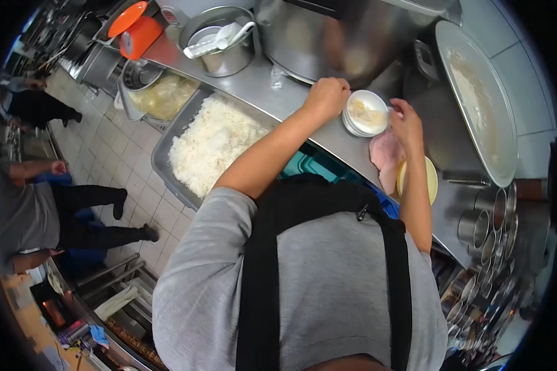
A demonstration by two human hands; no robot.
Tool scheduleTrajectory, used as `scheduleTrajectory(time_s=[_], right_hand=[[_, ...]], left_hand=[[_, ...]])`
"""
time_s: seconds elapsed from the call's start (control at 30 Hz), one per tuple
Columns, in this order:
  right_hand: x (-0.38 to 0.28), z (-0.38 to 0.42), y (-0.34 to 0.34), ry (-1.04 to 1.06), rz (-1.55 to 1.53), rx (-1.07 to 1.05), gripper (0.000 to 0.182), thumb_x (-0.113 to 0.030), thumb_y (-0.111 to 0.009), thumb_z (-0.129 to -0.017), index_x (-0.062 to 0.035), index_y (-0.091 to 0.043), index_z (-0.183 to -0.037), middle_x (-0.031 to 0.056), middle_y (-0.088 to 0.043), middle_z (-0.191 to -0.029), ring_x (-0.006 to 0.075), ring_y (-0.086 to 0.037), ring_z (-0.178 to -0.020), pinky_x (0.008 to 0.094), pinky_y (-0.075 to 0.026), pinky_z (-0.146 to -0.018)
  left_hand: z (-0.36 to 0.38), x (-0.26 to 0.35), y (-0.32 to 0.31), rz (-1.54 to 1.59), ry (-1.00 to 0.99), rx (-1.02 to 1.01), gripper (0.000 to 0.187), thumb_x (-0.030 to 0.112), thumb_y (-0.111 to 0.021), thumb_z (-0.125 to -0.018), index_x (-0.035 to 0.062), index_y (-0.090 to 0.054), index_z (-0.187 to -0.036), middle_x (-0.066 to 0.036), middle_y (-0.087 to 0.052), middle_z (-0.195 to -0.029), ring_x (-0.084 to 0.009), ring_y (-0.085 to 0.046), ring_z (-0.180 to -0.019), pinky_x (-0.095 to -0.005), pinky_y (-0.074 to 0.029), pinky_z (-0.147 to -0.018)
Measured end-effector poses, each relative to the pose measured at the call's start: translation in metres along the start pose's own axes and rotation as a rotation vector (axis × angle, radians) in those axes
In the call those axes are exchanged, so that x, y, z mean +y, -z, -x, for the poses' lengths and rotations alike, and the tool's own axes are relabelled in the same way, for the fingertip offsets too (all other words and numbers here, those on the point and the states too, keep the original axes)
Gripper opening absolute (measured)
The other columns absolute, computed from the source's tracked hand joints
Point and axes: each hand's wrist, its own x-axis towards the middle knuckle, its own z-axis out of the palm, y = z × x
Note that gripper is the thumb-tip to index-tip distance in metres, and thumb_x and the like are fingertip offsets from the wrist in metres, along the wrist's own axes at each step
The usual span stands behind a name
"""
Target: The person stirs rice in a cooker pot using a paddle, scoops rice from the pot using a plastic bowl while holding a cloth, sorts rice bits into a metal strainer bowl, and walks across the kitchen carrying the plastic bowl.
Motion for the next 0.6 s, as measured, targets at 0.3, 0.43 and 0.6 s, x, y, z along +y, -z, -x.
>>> scheduleTrajectory(time_s=[0.3, 0.43, 0.6], right_hand=[[0.022, -0.008, -0.022, -0.289, -0.330, -0.272, 0.028, -0.007, -0.052, -0.088, -0.0081, -0.061, -0.115, 0.0037, -0.061, -0.083, 0.0094, -0.051, -0.063, 0.0249, -0.042, -0.055], [0.025, -0.015, -0.023, -0.279, -0.399, -0.225, 0.029, -0.006, -0.056, -0.085, -0.0088, -0.059, -0.114, 0.0025, -0.059, -0.084, 0.0085, -0.050, -0.062, 0.0242, -0.041, -0.053], [-0.009, -0.013, -0.029, -0.231, 0.075, -0.176, 0.033, -0.008, -0.063, -0.078, -0.0066, -0.053, -0.110, 0.0095, -0.062, -0.087, 0.0190, -0.058, -0.072, 0.0313, -0.047, -0.068]], left_hand=[[0.089, -0.202, 0.159, 0.349, 0.555, 0.870, 0.021, 0.019, -0.059, -0.085, 0.0012, -0.069, -0.086, -0.008, -0.067, -0.073, -0.0143, -0.061, -0.063, -0.0297, -0.048, -0.060], [0.128, -0.323, 0.244, 0.355, 0.707, 1.179, 0.020, 0.021, -0.056, -0.089, 0.0025, -0.063, -0.086, -0.007, -0.063, -0.070, -0.0144, -0.061, -0.054, -0.0271, -0.047, -0.046], [0.115, -0.410, 0.306, 0.498, 0.676, 1.409, 0.010, 0.005, -0.059, -0.086, -0.0042, -0.060, -0.089, -0.012, -0.064, -0.077, -0.0187, -0.064, -0.058, -0.0293, -0.053, -0.049]])
